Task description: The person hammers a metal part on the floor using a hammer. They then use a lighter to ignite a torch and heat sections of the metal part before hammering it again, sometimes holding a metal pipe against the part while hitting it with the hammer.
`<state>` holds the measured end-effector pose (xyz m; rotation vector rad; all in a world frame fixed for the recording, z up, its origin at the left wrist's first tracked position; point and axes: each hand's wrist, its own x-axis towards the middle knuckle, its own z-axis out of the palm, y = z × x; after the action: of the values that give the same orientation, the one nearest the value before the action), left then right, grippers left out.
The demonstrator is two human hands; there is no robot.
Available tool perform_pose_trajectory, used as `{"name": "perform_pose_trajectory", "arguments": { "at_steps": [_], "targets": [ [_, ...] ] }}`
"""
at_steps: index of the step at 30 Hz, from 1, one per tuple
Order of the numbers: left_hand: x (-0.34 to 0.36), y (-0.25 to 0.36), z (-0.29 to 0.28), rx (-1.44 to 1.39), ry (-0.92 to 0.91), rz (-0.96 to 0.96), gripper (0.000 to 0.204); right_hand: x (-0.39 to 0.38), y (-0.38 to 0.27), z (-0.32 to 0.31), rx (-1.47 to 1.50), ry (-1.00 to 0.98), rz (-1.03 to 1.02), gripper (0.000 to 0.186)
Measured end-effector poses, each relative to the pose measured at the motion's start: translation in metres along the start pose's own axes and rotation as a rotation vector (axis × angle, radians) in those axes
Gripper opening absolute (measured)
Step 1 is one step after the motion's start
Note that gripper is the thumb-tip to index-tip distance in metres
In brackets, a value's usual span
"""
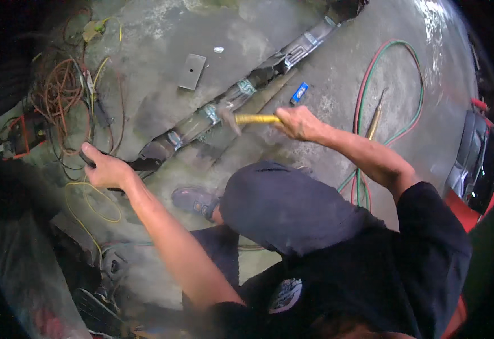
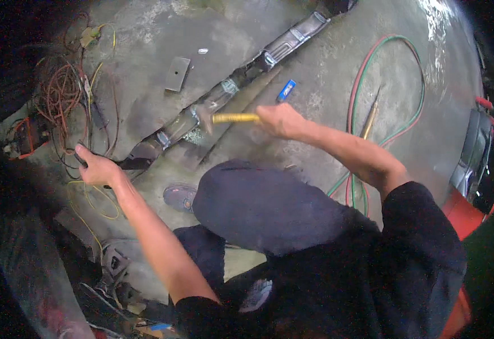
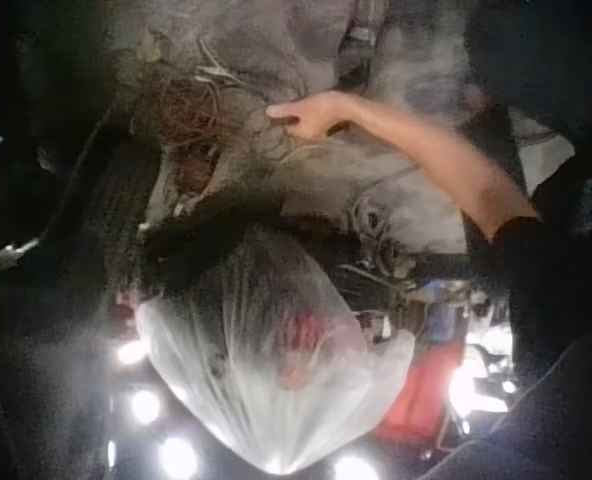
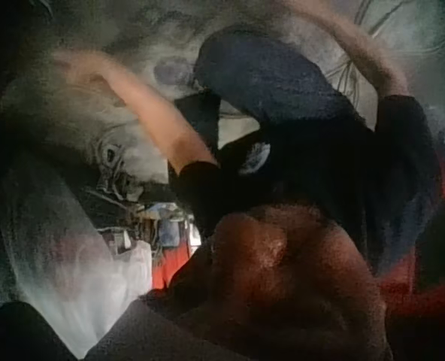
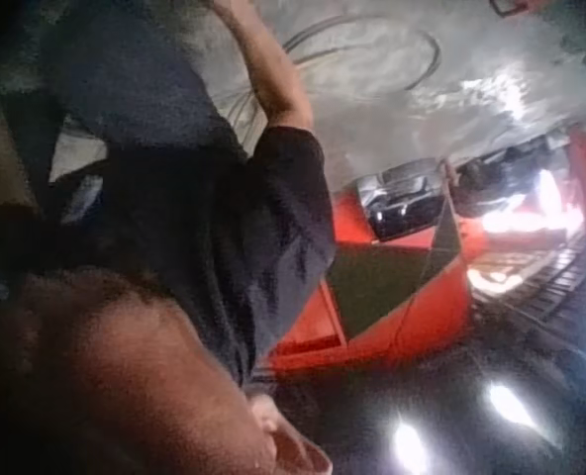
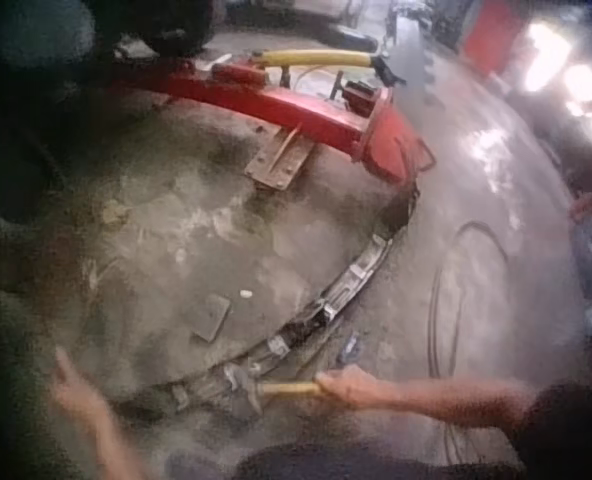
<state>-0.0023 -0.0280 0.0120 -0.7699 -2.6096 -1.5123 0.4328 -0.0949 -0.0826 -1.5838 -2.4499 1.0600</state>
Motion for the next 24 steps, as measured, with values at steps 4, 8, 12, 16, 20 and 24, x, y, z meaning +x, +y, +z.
{"name": "perform_pose_trajectory", "arguments": {
  "at_steps": [4,8,12,16,20,24],
  "targets": [
    [-0.004,0.011,0.0,0.079,-0.035,-0.009,0.058,0.006,0.029,-0.002,-0.058,0.015,-0.116,0.032],
    [0.0,0.003,0.001,0.139,-0.033,-0.001,0.058,0.021,0.033,-0.009,-0.045,0.121,0.037,0.029],
    [-0.008,0.01,-0.003,0.012,-0.046,-0.019,0.062,-0.005,0.025,-0.021,-0.008,0.078,-0.228,0.025],
    [-0.001,-0.004,0.0,0.068,-0.024,-0.003,0.061,0.004,0.031,-0.003,-0.065,-0.136,0.157,0.026],
    [-0.004,0.01,0.001,0.037,0.004,-0.07,0.061,-0.012,0.003,-0.012,0.048,0.113,0.066,0.027],
    [-0.002,-0.001,0.001,0.069,0.054,0.03,0.056,0.022,-0.041,-0.052,0.008,-0.146,0.209,0.025]
  ]
}}
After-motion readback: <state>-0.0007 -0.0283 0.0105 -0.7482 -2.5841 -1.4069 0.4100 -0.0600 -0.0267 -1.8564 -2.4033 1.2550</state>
